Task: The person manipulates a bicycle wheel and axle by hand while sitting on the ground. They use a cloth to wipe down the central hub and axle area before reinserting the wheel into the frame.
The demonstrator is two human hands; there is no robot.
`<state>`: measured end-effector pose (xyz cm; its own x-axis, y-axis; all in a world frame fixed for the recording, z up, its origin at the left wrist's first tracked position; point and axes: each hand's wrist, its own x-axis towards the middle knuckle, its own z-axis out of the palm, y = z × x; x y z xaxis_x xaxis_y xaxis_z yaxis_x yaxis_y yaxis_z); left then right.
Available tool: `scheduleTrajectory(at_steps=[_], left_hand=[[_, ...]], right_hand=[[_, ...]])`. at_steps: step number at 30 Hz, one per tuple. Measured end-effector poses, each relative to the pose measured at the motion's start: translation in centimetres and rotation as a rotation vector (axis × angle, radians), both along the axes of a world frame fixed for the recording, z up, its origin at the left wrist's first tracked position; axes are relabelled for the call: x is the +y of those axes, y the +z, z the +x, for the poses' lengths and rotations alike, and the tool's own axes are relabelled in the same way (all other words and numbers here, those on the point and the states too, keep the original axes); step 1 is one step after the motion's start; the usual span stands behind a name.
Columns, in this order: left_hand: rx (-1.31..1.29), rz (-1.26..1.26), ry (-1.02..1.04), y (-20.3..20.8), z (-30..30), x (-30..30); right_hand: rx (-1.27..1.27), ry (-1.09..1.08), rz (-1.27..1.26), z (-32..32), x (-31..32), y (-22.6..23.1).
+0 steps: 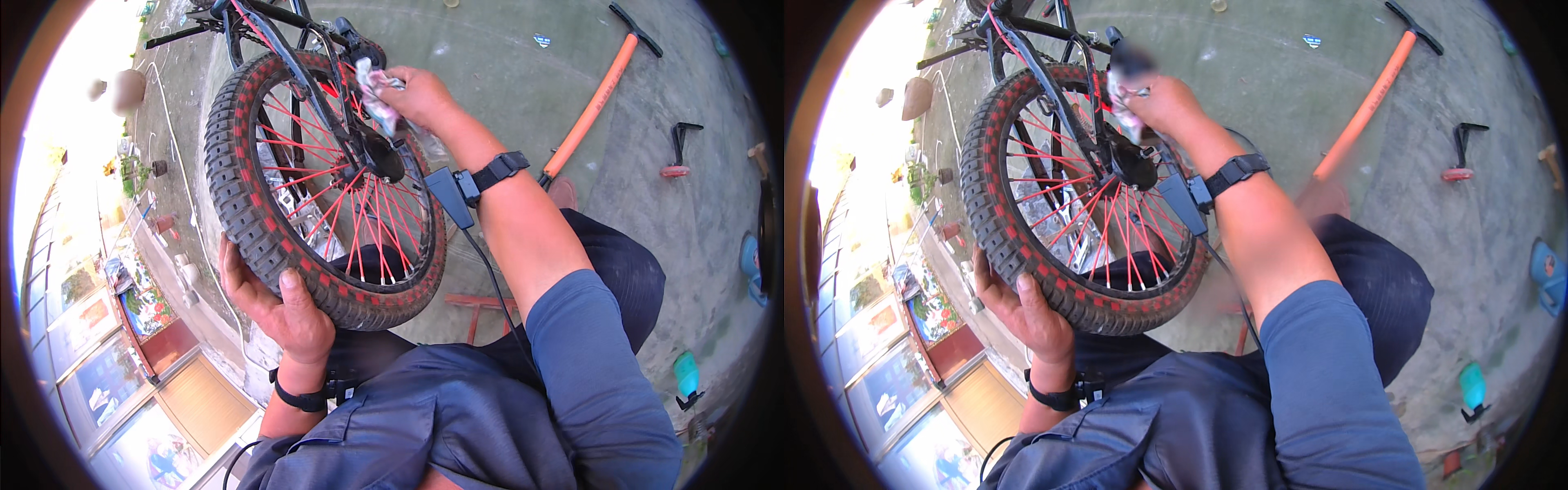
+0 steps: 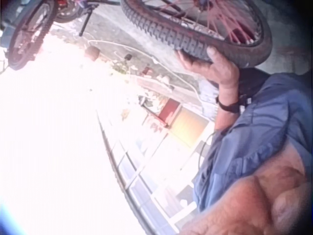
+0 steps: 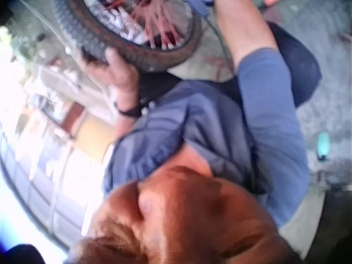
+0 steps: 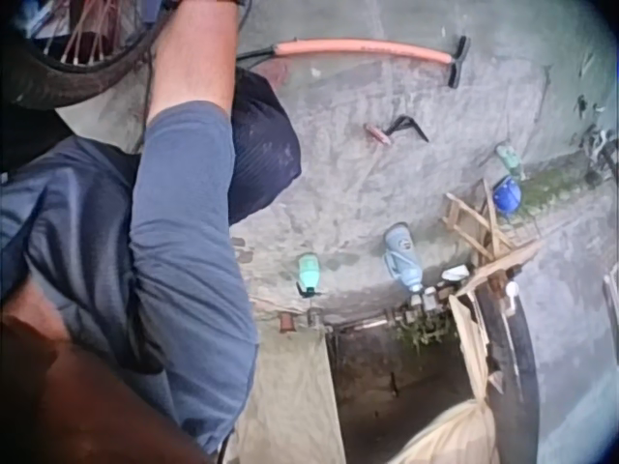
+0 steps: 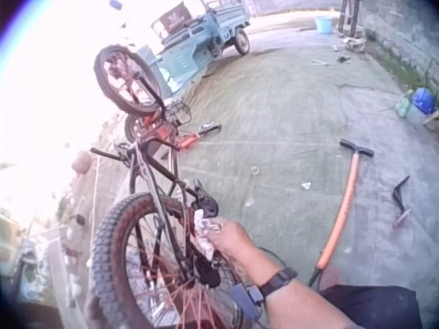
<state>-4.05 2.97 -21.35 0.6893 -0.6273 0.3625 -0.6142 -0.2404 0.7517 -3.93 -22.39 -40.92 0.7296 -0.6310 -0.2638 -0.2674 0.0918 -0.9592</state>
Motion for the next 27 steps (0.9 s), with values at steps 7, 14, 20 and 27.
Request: scheduleTrajectory(at_steps=[7,14,20,27], left_hand=[[-0.042,0.028,0.036,0.0,0.0,0.1],[-0.014,0.015,0.031,-0.1,-0.1,-0.3],[-0.01,0.033,0.05,0.3,0.0,0.3],[-0.095,0.083,0.052,0.2,0.3,0.0]], right_hand=[[-0.209,0.504,0.005,-2.2,1.6,4.5],[-0.532,-0.038,0.225,-0.9,3.3,6.0],[-0.183,0.907,-0.13,-4.7,1.2,6.2],[-0.414,-0.065,-0.26,0.1,4.8,7.3]])
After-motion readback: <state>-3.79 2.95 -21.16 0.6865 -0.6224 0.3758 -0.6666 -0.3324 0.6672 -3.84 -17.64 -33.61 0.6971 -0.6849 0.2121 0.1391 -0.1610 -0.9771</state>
